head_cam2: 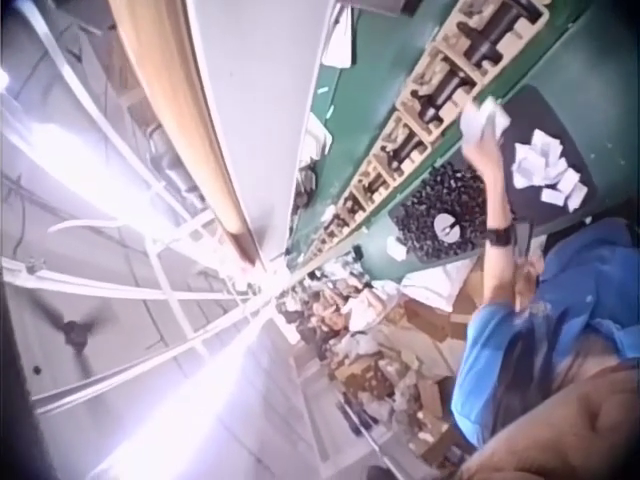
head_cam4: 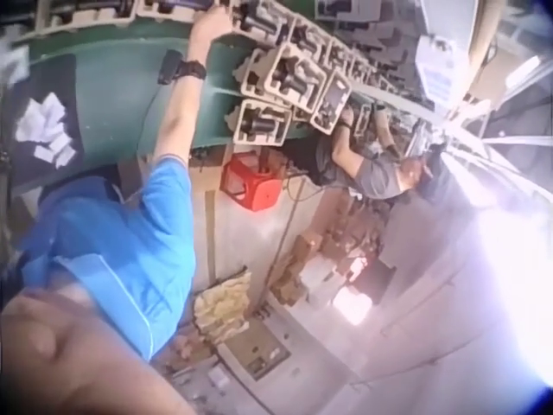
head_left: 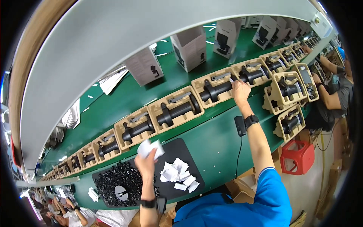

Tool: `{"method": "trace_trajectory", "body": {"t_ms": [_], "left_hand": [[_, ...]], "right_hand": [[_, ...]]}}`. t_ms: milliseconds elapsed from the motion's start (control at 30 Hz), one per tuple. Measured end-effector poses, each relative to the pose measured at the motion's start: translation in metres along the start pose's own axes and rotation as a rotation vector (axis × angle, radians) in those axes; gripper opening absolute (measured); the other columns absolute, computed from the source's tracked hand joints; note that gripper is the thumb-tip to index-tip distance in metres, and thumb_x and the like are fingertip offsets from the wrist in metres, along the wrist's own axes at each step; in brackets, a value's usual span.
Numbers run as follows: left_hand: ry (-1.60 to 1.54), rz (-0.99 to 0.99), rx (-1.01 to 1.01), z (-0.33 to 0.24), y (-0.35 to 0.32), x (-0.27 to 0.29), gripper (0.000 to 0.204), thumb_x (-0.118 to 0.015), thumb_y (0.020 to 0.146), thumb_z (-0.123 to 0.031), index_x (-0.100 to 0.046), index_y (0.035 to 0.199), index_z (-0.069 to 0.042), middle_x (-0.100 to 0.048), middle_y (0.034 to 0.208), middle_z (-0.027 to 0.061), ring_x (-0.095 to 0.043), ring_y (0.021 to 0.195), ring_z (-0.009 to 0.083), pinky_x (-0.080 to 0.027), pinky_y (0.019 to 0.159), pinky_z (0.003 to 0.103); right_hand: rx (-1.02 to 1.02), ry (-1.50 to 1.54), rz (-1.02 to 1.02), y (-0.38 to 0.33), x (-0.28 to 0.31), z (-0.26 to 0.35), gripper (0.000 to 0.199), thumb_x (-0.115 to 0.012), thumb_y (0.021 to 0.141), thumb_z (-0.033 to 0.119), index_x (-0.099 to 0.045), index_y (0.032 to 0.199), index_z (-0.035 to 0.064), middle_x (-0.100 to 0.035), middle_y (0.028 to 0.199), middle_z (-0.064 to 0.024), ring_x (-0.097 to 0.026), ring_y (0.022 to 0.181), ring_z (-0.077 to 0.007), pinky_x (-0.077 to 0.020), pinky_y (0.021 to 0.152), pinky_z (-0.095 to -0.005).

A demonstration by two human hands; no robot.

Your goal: Packaging small black electronic components into white plastic bags at a manual assembly station.

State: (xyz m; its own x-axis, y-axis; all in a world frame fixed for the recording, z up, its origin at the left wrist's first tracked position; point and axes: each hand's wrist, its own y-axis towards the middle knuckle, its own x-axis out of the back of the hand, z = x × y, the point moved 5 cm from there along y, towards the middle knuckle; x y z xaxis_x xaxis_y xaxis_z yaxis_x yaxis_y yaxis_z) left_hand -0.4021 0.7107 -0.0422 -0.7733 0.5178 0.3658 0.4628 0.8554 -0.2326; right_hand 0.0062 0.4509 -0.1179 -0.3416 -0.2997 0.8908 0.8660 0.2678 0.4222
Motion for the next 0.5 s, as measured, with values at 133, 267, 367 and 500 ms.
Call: {"method": "trace_trajectory", "body": {"t_ms": [133,267,367,500], "left_hand": [[0.112,0.169,-0.071,-0.023,0.062,-0.101,0.034,-0.075,0.075,-0.016,-0.064,0.096,0.008,-0.067,0.077,0.0124,-0.064,0.057,0.0162,-0.052,0.043,0.027],[0.21,0.262,-0.096,-0.047,0.082,-0.183,0.035,-0.074,0.072,-0.021,-0.065,0.092,0.006,-0.066,0.08,0.0238,-0.066,0.07,0.0362,-0.053,0.06,0.042],[0.315,0.197,-0.256,-0.034,0.106,-0.199,0.032,-0.071,0.071,-0.019,-0.064,0.09,0.006,-0.064,0.082,0.0252,-0.063,0.078,0.0407,-0.051,0.074,0.046],[0.528,0.168,-0.283,-0.044,0.098,-0.223,0.024,-0.065,0.072,-0.017,-0.066,0.085,0.003,-0.064,0.079,0.0246,-0.064,0.078,0.0402,-0.052,0.073,0.046]], "right_hand": [[0.036,-0.328,0.284,0.011,-0.016,0.005,0.032,-0.045,0.088,0.018,-0.069,0.068,0.0108,-0.068,0.074,-0.0088,-0.067,0.068,-0.0259,-0.0517,0.06,-0.0373],[0.072,-0.375,0.289,0.007,-0.003,-0.005,0.018,-0.058,0.083,0.028,-0.063,0.086,0.0101,-0.067,0.073,-0.0073,-0.067,0.068,-0.0257,-0.051,0.06,-0.0374],[0.129,-0.081,0.133,-0.016,0.046,0.038,0.028,-0.065,0.079,0.026,-0.056,0.098,0.0079,-0.065,0.071,-0.0089,-0.065,0.064,-0.0283,-0.0505,0.057,-0.04],[0.188,0.403,0.297,-0.072,0.081,0.09,0.032,-0.067,0.076,0.022,-0.059,0.102,0.0066,-0.064,0.073,-0.0099,-0.065,0.068,-0.0296,-0.0511,0.059,-0.0409]]}}
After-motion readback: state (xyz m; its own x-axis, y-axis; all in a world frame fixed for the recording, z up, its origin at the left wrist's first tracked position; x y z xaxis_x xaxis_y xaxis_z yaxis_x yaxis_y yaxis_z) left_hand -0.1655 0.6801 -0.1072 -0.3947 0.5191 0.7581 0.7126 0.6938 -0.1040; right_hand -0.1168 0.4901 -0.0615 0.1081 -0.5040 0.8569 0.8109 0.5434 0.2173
